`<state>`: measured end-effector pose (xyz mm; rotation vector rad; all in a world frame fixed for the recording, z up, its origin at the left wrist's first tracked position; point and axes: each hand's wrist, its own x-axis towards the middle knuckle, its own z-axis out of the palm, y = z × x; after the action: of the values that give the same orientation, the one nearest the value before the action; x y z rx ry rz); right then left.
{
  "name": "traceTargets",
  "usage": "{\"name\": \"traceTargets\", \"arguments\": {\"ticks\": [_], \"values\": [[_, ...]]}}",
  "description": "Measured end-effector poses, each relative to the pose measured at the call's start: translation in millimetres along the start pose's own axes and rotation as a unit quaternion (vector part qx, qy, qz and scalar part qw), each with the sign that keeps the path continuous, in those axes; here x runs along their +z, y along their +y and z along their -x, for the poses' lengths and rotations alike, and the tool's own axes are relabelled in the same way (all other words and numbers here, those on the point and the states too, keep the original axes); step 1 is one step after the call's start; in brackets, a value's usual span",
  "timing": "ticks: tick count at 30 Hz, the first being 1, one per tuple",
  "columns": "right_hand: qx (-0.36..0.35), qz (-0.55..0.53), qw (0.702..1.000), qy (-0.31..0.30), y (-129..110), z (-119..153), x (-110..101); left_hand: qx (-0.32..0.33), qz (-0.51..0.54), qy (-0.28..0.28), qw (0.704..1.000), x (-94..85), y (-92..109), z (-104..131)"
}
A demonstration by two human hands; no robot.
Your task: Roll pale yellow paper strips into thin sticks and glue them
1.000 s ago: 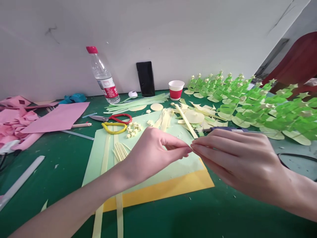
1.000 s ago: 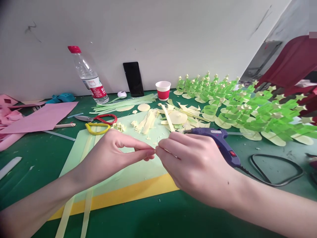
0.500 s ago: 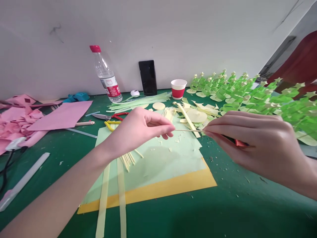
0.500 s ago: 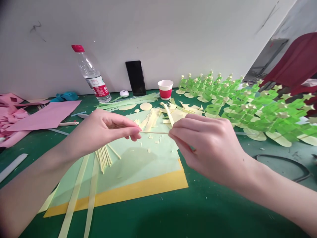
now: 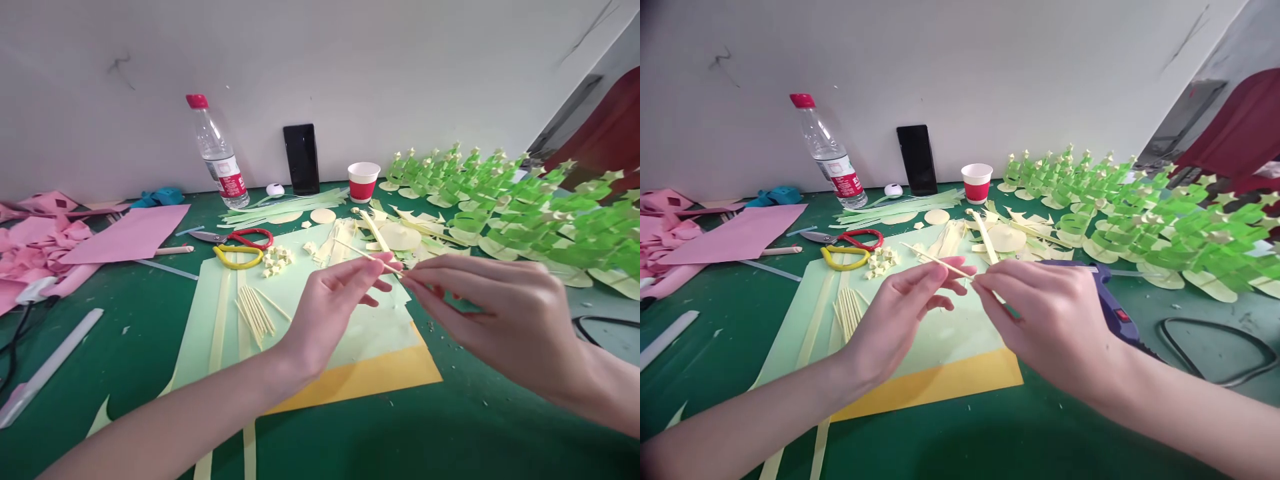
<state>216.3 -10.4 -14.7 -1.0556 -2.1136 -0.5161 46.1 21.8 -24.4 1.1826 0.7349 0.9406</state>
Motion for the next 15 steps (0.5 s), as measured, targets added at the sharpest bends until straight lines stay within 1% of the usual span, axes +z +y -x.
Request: {"name": "traceTargets", "arguments": {"ticks": [3,5,7,9,10,11,12,13,15], "values": [[-0.006,-0.029,0.999,-0.029,-5.9,4.3,1.8,0.008,-0.018,0.018,1.000,3.3,-1.9,2.7],[0.008,-0.062,0.996,-0.056,-7.4,1.5,-2.8,0.005,-0.022,0.012,1.000,1.6,1.5,2.5],[0.047,-0.102,0.991,-0.070,-6.7,-5.5,-10.1,-0.005,-0.019,-0.004,1.000,0.0,4.6,4.5],[0.114,-0.159,0.978,-0.078,-4.4,-13.4,-16.7,-0.026,-0.011,-0.031,0.999,-0.5,5.1,11.1],[0.162,-0.200,0.962,-0.087,-3.0,-16.5,-18.6,-0.041,-0.005,-0.049,0.998,-0.6,4.3,16.3],[0.211,-0.248,0.940,-0.106,-1.8,-18.5,-19.4,-0.063,-0.003,-0.072,0.995,-0.8,2.7,22.4],[0.260,-0.299,0.908,-0.133,-0.9,-19.4,-19.1,-0.084,-0.007,-0.091,0.992,-1.3,0.5,29.0],[0.305,-0.350,0.871,-0.163,-0.6,-19.0,-17.9,-0.102,-0.010,-0.111,0.989,-2.4,-2.1,35.6],[0.362,-0.428,0.794,-0.235,-1.7,-16.0,-14.0,-0.142,-0.011,-0.128,0.981,-6.1,-7.5,47.4]]}}
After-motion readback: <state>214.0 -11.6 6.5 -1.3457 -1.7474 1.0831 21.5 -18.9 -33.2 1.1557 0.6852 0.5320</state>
